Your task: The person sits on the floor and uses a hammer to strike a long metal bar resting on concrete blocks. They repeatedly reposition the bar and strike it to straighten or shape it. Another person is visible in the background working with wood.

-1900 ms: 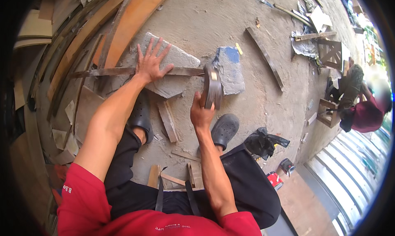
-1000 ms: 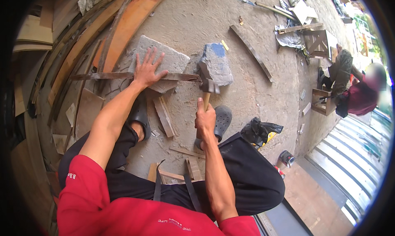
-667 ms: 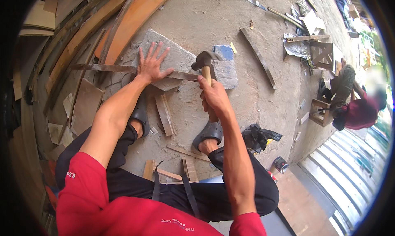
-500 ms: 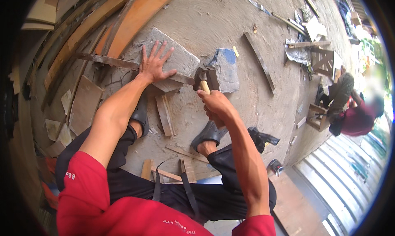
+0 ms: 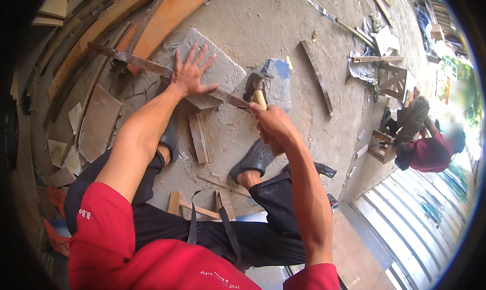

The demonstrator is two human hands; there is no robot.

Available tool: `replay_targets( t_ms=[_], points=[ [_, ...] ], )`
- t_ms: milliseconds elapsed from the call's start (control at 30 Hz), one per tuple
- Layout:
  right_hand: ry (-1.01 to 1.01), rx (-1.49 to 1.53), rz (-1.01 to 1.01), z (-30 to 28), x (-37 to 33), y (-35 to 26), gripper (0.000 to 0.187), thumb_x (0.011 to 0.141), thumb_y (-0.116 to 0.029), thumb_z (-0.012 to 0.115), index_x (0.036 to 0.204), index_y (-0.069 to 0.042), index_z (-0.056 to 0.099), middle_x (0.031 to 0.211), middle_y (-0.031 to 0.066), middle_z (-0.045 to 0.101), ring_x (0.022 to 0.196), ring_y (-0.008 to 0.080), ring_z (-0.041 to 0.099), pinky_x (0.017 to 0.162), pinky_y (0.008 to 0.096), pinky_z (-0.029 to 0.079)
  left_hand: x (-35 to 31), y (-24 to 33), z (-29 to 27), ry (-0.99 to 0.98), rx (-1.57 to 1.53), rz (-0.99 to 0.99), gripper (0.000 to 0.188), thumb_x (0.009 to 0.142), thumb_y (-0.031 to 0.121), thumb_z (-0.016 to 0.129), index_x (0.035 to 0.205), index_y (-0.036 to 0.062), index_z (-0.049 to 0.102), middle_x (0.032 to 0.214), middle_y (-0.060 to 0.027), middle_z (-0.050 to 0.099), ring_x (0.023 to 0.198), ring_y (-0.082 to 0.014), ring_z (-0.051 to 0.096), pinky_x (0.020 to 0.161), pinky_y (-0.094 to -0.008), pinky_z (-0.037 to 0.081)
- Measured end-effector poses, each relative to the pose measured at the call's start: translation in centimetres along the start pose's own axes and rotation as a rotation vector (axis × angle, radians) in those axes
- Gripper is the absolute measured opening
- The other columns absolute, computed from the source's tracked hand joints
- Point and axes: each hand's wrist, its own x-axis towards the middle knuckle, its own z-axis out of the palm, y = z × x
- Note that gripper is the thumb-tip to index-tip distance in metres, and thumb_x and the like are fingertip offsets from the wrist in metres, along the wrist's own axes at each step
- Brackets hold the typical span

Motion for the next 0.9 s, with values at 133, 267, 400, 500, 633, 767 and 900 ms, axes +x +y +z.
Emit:
replay_targets(
  t_ms=[133,267,400,500,633,767,900],
  points=[
    [0.107,0.143,-0.127,2.3,0.6,1.4,0.049,0.098,-0.046,0.055,0.085,0.001,0.054,0.063,0.0049,0.053,0.046,0.0170,0.054,0.041,0.0353,0.044,0.3,0.5,0.0,-0.022,0.001,-0.016,0.096,0.076,0.081,0.051,0.154,0.0289,0.031,0.164,-0.0095,0.013,0.151,-0.0372,0.007,0.107,-0.0781,0.006],
    [-0.105,-0.078,0.093,2.5,0.8,3.0,0.045,0.098,-0.044,0.055,0.091,0.000,0.052,0.062,0.0063,0.053,0.046,0.0171,0.053,0.041,0.0365,0.042,1.2,0.7,-0.5,-0.069,0.002,0.028,0.100,0.074,0.082,0.050,0.155,0.0289,0.028,0.165,-0.0097,0.011,0.151,-0.0379,0.005,0.106,-0.0793,0.004],
    [0.034,0.039,-0.031,1.9,-1.1,0.2,0.047,0.097,-0.047,0.057,0.086,-0.001,0.054,0.060,0.0051,0.052,0.041,0.0157,0.050,0.038,0.0336,0.041,0.8,0.1,0.2,-0.037,0.008,0.025,0.103,0.073,0.085,0.049,0.156,0.0291,0.026,0.165,-0.0103,0.008,0.151,-0.0378,0.003,0.106,-0.0794,0.004],
    [0.116,0.114,-0.105,3.1,-0.5,1.0,0.047,0.097,-0.046,0.057,0.085,-0.002,0.054,0.063,0.0053,0.053,0.042,0.0156,0.050,0.039,0.0338,0.041,1.0,0.5,0.0,-0.037,0.015,0.028,0.104,0.072,0.086,0.048,0.156,0.0292,0.025,0.165,-0.0103,0.008,0.151,-0.0376,0.002,0.106,-0.0793,0.004],
    [-0.124,-0.174,0.122,2.5,0.5,2.5,0.047,0.096,-0.046,0.058,0.084,-0.001,0.054,0.064,0.0051,0.054,0.043,0.0155,0.051,0.040,0.0337,0.042,1.7,1.1,0.2,-0.068,0.010,0.024,0.104,0.072,0.087,0.048,0.156,0.0292,0.025,0.165,-0.0097,0.007,0.151,-0.0375,0.002,0.106,-0.0795,0.005],
    [0.004,0.070,0.014,1.7,-1.0,0.3,0.046,0.097,-0.046,0.057,0.087,-0.001,0.053,0.062,0.0045,0.053,0.042,0.0164,0.051,0.040,0.0338,0.043,1.3,0.4,0.1,-0.030,-0.002,0.018,0.105,0.072,0.086,0.049,0.156,0.0293,0.025,0.165,-0.0092,0.007,0.151,-0.0376,0.003,0.106,-0.0797,0.005],
    [0.115,-0.003,-0.076,3.4,0.9,3.4,0.051,0.097,-0.046,0.056,0.085,0.003,0.055,0.062,0.0084,0.057,0.047,0.0215,0.058,0.042,0.0384,0.046,1.9,0.7,0.1,-0.024,-0.002,0.029,0.105,0.071,0.086,0.050,0.156,0.0285,0.025,0.165,-0.0090,0.007,0.151,-0.0376,0.003,0.106,-0.0798,0.005]
  ],
)
